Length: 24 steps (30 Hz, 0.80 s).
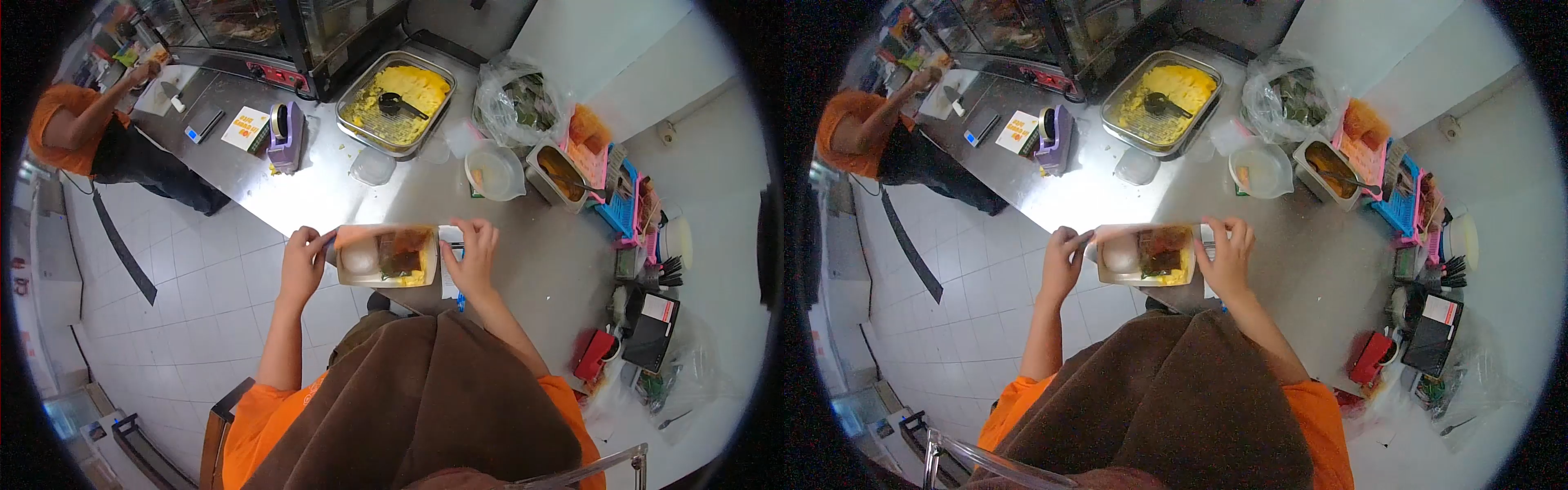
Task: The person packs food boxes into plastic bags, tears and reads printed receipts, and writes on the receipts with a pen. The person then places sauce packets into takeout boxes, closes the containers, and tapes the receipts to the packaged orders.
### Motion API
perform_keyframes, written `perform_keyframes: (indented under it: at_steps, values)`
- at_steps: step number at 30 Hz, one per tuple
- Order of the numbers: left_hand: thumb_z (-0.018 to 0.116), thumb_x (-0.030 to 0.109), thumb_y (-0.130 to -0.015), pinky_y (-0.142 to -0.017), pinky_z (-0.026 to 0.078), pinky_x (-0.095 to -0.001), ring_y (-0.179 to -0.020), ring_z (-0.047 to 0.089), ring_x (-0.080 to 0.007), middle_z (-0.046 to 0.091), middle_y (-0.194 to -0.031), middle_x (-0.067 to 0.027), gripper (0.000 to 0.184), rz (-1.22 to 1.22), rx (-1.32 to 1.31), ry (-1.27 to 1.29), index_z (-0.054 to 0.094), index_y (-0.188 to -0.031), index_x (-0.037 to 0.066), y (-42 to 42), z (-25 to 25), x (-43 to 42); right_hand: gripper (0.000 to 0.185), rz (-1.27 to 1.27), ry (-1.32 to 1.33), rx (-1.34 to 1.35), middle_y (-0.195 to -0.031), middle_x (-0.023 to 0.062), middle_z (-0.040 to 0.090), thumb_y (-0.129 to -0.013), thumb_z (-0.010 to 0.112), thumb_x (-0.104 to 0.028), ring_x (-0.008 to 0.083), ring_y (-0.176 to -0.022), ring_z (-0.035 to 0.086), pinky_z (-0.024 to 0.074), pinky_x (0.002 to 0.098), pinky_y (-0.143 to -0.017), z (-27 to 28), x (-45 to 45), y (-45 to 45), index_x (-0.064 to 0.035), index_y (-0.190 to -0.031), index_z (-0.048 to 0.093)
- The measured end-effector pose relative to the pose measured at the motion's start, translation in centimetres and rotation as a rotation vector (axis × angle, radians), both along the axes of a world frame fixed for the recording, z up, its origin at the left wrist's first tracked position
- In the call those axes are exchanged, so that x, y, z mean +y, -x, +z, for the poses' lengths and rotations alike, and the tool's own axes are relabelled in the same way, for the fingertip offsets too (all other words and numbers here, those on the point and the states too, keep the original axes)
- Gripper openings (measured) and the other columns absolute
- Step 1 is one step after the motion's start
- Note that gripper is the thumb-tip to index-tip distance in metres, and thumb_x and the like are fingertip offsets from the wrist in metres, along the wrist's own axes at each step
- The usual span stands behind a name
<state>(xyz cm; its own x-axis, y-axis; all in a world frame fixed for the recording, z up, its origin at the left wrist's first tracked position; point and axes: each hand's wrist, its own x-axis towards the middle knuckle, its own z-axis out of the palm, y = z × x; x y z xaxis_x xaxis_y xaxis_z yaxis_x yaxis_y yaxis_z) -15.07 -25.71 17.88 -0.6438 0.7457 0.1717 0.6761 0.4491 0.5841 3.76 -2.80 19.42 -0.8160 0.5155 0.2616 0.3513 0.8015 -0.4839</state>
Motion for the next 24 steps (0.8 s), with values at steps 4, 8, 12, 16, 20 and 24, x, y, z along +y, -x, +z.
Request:
perform_keyframes:
  at_steps: [4,8,12,16,20,24]
  values:
    - [0.052,-0.007,-0.069,-0.085,0.042,-0.0367,-0.101,0.049,-0.0312,0.051,-0.112,-0.0140,0.045,0.050,0.035,-0.029,0.054,-0.112,0.007,-2.5,-2.8,-1.0,0.034,0.243,-0.030,-0.066,-0.115,0.0167,0.045,-0.063,0.059,-0.003,0.0363,-0.111,0.038,0.0313,0.0435,-0.091,-1.0,0.5,-1.0,-0.0083,-0.093,0.047]
    - [0.049,0.000,-0.078,-0.095,0.035,-0.0376,-0.111,0.044,-0.0328,0.042,-0.125,-0.0182,0.042,0.107,-0.171,-0.157,0.045,-0.120,0.001,-4.8,-5.3,-0.2,0.035,0.214,0.264,-0.099,-0.118,0.0204,0.042,-0.063,0.057,-0.001,0.0387,-0.122,0.029,0.0307,0.0437,-0.094,-6.1,-0.9,-1.4,-0.0065,-0.095,0.042]
    - [0.053,0.010,-0.081,-0.088,0.038,-0.0370,-0.103,0.049,-0.0311,0.051,-0.111,-0.0176,0.030,0.208,-0.054,-0.256,0.050,-0.109,-0.001,-3.0,-3.4,0.9,0.042,-0.103,-0.069,0.319,-0.110,0.0179,0.045,-0.066,0.064,-0.006,0.0348,-0.101,0.043,0.0348,0.0420,-0.084,-0.1,-2.0,0.6,-0.0051,-0.102,0.042]
    - [0.055,0.012,-0.080,-0.077,0.041,-0.0356,-0.088,0.053,-0.0304,0.055,-0.096,-0.0157,0.020,0.245,0.111,-0.367,0.055,-0.096,0.000,-0.5,-0.4,3.4,0.039,0.341,-0.119,0.265,-0.110,0.0114,0.043,-0.070,0.063,-0.008,0.0286,-0.101,0.037,0.0319,0.0422,-0.081,-1.0,-1.0,1.4,-0.0067,-0.105,0.048]
    - [0.057,0.018,-0.080,-0.066,0.042,-0.0372,-0.075,0.054,-0.0294,0.058,-0.081,-0.0123,0.018,0.267,0.132,-0.277,0.059,-0.085,0.001,1.2,-0.1,5.0,0.040,0.170,-0.459,0.285,-0.105,0.0094,0.043,-0.069,0.064,-0.014,0.0266,-0.095,0.040,0.0285,0.0419,-0.082,-0.1,-1.4,2.4,-0.0121,-0.108,0.053]
    - [0.056,0.022,-0.081,-0.064,0.042,-0.0381,-0.073,0.054,-0.0291,0.058,-0.078,-0.0119,0.021,0.274,0.220,-0.269,0.059,-0.083,0.001,2.6,-0.9,6.3,0.029,0.158,-0.379,0.057,-0.102,0.0084,0.044,-0.071,0.063,-0.017,0.0248,-0.094,0.039,0.0248,0.0414,-0.083,-0.9,-1.7,3.1,-0.0133,-0.099,0.059]
